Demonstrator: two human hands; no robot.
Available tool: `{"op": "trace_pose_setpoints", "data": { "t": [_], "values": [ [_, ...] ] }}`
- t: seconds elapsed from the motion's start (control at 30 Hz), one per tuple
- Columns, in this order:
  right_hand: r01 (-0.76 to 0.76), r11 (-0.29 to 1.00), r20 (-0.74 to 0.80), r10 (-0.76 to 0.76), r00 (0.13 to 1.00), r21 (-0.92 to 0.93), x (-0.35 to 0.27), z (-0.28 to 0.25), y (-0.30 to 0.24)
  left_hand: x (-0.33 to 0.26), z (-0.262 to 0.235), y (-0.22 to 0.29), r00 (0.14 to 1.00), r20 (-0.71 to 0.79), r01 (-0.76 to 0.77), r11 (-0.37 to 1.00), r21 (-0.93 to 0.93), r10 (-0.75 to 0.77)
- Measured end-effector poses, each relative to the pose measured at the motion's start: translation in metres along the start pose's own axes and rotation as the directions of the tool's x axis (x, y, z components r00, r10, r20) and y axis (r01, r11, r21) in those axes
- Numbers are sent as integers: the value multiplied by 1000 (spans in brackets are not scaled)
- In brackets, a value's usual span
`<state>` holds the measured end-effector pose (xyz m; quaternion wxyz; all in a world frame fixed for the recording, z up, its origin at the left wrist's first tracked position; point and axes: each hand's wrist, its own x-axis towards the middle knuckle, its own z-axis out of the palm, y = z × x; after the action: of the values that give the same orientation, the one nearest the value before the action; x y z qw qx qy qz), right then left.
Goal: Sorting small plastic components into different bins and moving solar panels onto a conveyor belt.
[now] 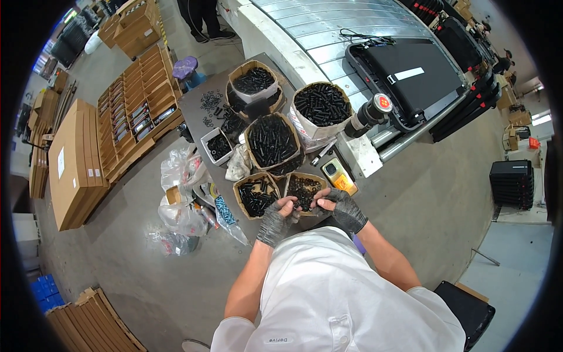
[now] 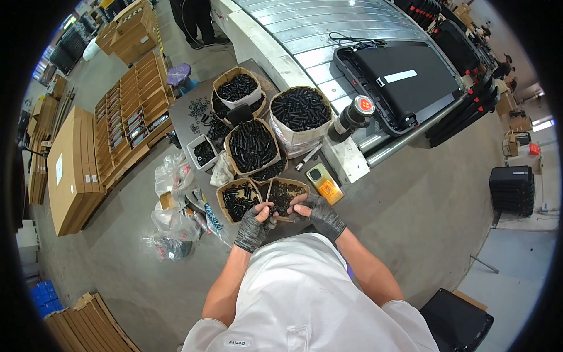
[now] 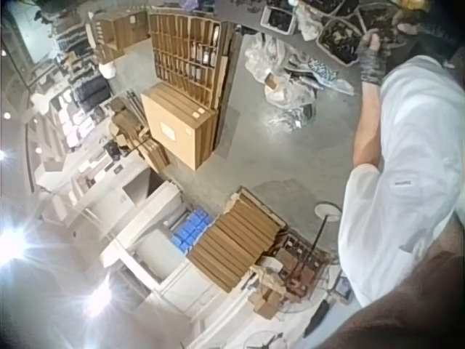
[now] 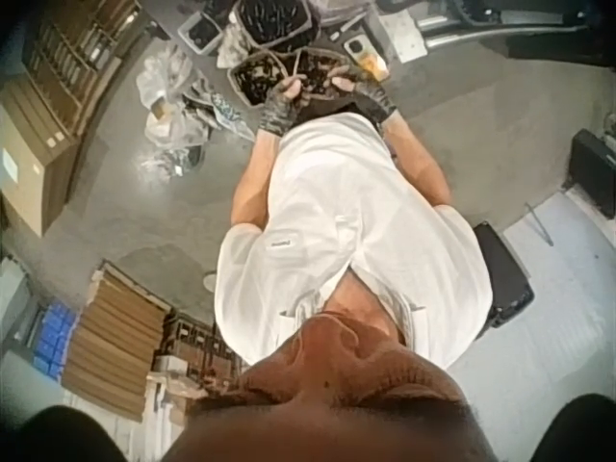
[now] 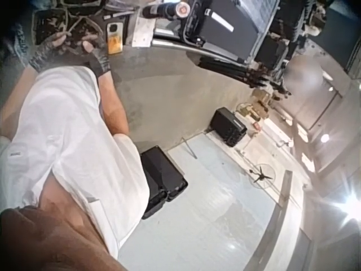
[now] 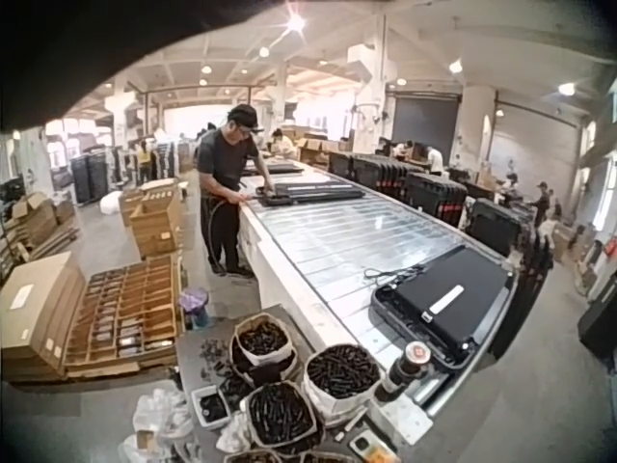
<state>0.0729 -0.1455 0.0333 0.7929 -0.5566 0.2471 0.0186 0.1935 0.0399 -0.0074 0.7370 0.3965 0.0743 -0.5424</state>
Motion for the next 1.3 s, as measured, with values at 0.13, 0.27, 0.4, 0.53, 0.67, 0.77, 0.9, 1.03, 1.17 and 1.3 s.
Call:
{"op": "trace_pose_setpoints", "data": {
  "t": [0.13, 0.27, 0.4, 0.53, 0.67, 0.77, 0.9, 1.03, 1.17, 1.3],
  "values": [
    [-40, 998, -57, 37, 998, -54, 1, 4, -4, 1, -1, 0, 1000, 15, -4, 1000, 10, 4],
    [-52, 998, -83, 55, 995, 42, 1, 13, -9, 2, 1, 0, 1000, 19, 10, 1000, 15, -10],
    [-29, 1000, -79, 29, 996, 9, 4, 12, -4, 1, 3, 2, 1000, 7, 21, 1000, -4, -21],
    [-24, 1000, -89, 25, 996, 16, 6, 14, -5, 1, 1, 2, 999, 32, 12, 1000, -23, -11],
    [19, 985, -122, -40, 992, -174, 11, 15, -2, 2, 3, 1, 1000, 20, 5, 1000, -24, -5],
    [36, 977, -162, -71, 984, -212, 14, 21, -1, 2, 3, 1, 1000, 16, 8, 1000, -29, -8],
    [28, 984, -219, -67, 973, -175, 14, 32, -5, 2, -1, -2, 999, 43, -11, 999, -39, 12],
    [45, 988, -252, -82, 964, -149, 16, 37, -4, 1, 2, -1, 999, 22, -43, 997, -70, 45],
    [51, 989, -235, -82, 968, -135, 15, 46, -3, 3, 0, -2, 996, -17, -89, 990, -107, 87],
    [80, 996, -187, -85, 979, -35, 13, 49, -6, 4, 1, -3, 990, -65, -131, 989, -73, 126]
  ]
}}
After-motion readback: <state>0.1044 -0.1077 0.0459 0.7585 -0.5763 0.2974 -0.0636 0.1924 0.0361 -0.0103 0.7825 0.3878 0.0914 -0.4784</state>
